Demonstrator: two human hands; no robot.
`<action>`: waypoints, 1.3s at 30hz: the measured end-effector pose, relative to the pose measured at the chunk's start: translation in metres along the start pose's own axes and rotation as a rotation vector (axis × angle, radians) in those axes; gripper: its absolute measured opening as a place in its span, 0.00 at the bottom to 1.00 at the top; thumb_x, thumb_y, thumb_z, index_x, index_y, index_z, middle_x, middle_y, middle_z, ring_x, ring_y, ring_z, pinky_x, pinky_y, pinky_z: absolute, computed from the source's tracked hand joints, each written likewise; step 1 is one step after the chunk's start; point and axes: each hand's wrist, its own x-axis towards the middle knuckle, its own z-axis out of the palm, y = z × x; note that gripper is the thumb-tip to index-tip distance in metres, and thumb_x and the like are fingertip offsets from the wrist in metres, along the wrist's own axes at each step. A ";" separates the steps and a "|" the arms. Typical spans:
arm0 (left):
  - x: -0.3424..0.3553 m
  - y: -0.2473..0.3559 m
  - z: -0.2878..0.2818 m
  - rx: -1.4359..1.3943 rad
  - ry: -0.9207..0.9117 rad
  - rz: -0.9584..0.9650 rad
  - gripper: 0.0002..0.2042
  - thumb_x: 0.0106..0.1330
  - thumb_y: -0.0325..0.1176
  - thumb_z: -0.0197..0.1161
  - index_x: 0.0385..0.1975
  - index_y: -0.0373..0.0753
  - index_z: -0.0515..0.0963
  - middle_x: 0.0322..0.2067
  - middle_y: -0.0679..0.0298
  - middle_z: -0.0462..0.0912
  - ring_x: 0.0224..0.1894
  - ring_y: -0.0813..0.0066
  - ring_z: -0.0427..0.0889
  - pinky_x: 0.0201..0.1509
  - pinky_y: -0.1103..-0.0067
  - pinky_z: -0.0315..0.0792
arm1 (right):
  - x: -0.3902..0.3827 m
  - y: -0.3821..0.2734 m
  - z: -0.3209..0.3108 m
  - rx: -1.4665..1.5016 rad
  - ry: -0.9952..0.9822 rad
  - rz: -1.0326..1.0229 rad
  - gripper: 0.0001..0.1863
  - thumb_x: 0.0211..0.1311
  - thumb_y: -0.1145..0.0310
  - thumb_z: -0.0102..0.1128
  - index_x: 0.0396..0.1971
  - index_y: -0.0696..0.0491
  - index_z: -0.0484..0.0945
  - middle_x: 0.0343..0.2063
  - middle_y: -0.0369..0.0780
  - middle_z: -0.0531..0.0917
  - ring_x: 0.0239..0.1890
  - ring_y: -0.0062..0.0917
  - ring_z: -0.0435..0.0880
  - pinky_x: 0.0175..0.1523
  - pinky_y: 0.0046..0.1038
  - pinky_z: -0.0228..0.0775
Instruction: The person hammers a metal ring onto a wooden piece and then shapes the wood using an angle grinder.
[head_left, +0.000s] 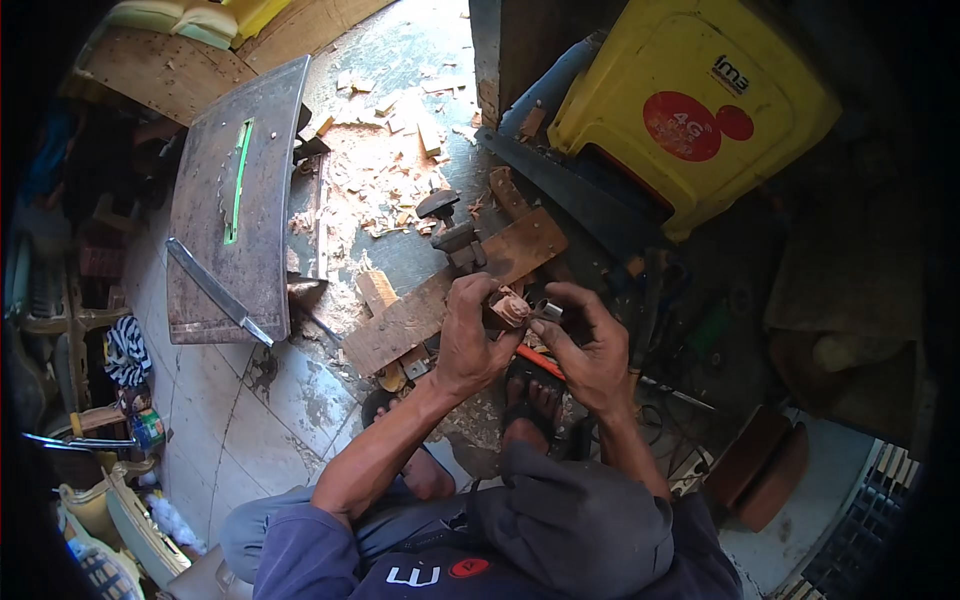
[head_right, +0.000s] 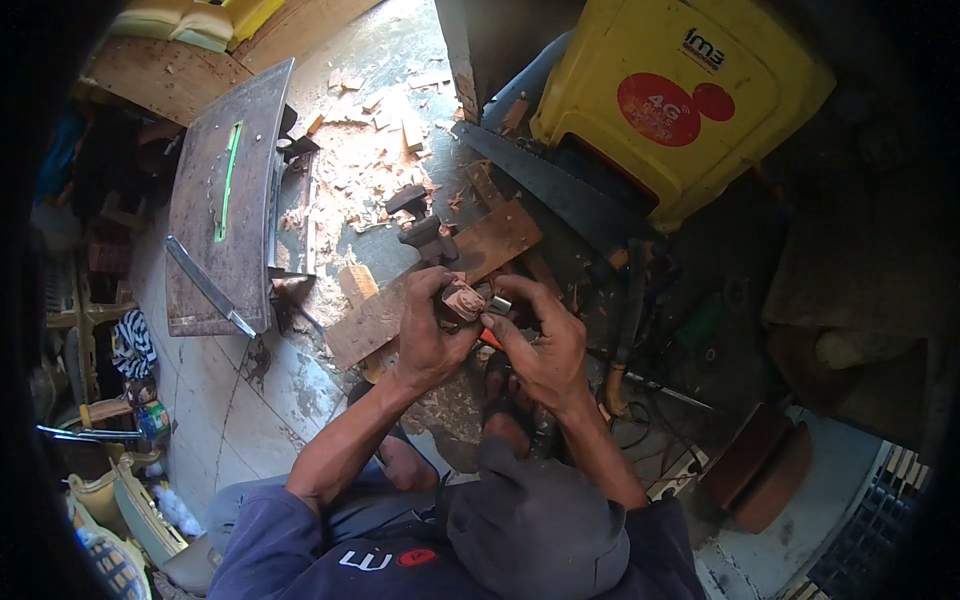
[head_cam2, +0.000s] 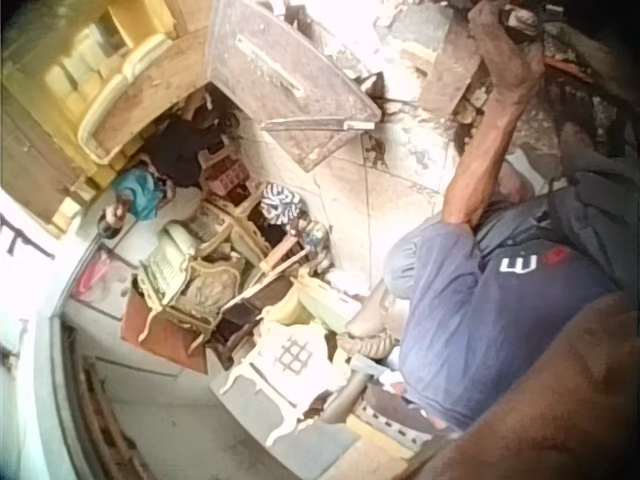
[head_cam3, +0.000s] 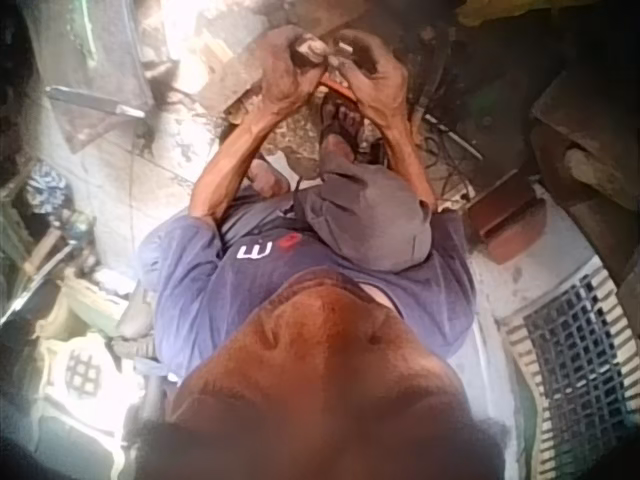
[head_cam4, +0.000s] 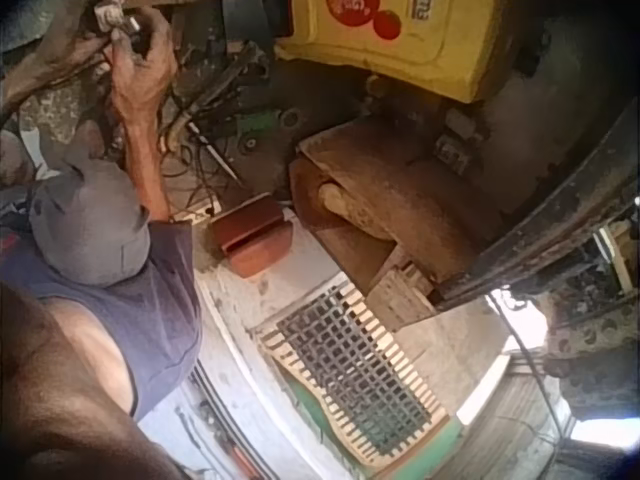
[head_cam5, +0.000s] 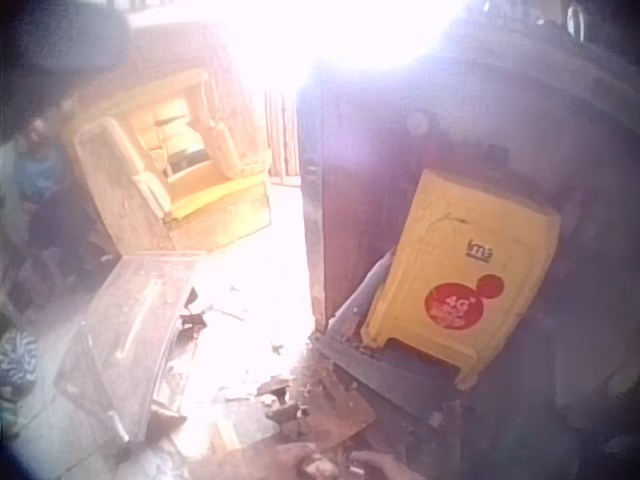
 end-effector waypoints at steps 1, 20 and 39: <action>0.000 0.000 -0.001 0.005 -0.003 0.000 0.33 0.53 0.22 0.77 0.58 0.36 0.66 0.49 0.50 0.75 0.50 0.53 0.79 0.53 0.66 0.76 | -0.002 -0.003 0.003 0.027 0.040 0.026 0.16 0.62 0.77 0.72 0.49 0.59 0.82 0.42 0.41 0.86 0.42 0.21 0.86 0.48 0.25 0.78; -0.008 -0.005 0.009 -0.118 0.010 -0.013 0.34 0.52 0.18 0.74 0.59 0.35 0.64 0.50 0.50 0.74 0.51 0.55 0.78 0.54 0.66 0.75 | 0.000 -0.011 0.011 -0.113 -0.001 -0.178 0.16 0.58 0.78 0.72 0.47 0.58 0.84 0.33 0.42 0.84 0.32 0.28 0.86 0.37 0.29 0.77; -0.032 -0.058 -0.008 -0.258 0.012 -0.131 0.31 0.60 0.15 0.67 0.62 0.37 0.62 0.62 0.52 0.70 0.69 0.60 0.70 0.71 0.67 0.66 | 0.018 0.022 0.067 -0.030 -0.073 -0.290 0.16 0.57 0.78 0.73 0.47 0.57 0.83 0.36 0.43 0.86 0.36 0.29 0.89 0.38 0.29 0.81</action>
